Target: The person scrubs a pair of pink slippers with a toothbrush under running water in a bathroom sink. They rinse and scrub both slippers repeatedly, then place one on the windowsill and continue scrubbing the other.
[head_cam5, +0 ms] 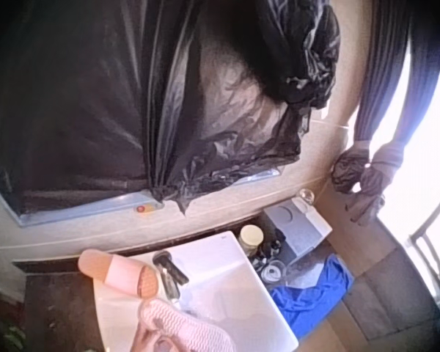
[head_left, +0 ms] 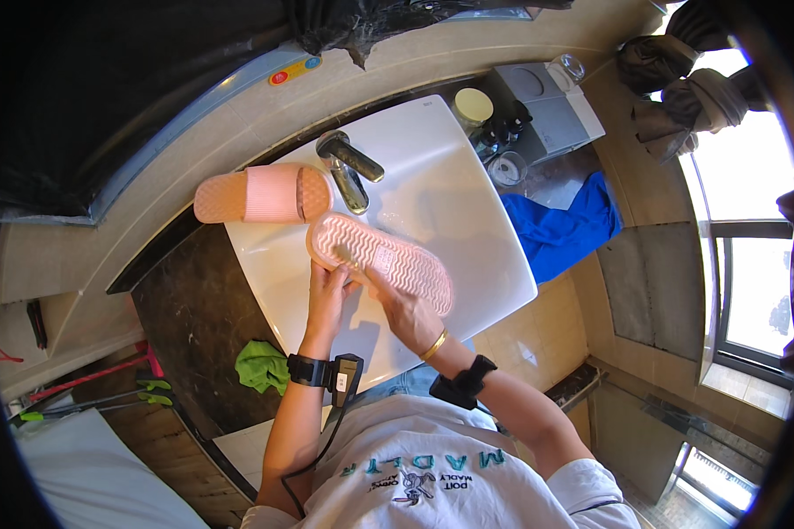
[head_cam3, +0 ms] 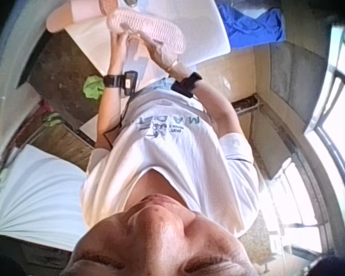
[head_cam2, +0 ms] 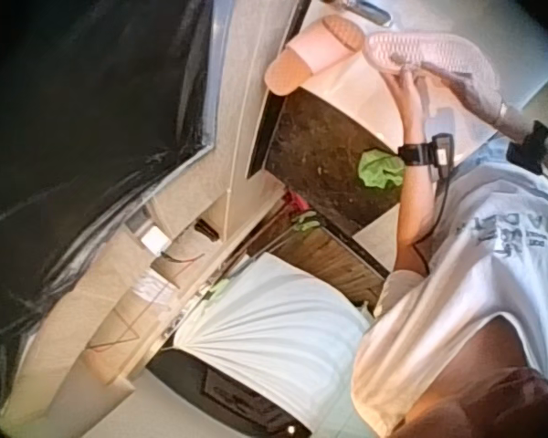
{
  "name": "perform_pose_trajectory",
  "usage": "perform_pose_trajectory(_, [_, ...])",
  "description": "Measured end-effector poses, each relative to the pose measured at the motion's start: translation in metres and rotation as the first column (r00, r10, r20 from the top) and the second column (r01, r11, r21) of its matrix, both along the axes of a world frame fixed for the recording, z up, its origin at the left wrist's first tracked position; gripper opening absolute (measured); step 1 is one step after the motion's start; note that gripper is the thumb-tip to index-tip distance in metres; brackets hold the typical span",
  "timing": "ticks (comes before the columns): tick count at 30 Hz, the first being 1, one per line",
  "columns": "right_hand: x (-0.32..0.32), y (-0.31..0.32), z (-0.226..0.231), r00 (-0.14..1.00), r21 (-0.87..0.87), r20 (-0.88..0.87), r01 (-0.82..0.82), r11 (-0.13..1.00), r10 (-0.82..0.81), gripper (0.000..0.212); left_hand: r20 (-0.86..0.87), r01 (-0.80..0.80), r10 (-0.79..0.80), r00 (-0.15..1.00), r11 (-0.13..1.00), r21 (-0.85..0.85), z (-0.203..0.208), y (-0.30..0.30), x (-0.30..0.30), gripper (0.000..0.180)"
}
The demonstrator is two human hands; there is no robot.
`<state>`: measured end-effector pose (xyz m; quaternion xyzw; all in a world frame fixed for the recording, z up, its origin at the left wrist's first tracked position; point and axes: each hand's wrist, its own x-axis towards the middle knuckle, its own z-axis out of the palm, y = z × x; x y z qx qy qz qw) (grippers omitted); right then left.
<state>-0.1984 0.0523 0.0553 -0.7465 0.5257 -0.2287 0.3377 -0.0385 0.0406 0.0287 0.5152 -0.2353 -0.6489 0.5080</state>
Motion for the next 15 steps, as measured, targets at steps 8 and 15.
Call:
perform_pose_trajectory(8, [0.007, -0.003, 0.001, 1.0, -0.125, -0.015, 0.0, 0.992, -0.001, 0.059, 0.107, 0.015, -0.012, 0.994, 0.999, -0.028, 0.006, -0.002, 0.002, 0.041])
perform_pose_trajectory(15, [0.008, -0.008, 0.012, 0.994, -0.055, 0.082, 0.079, 0.995, -0.074, 0.049, 0.197, 0.04, -0.021, 0.98, 0.995, -0.09, 0.02, 0.0, -0.002, 0.042])
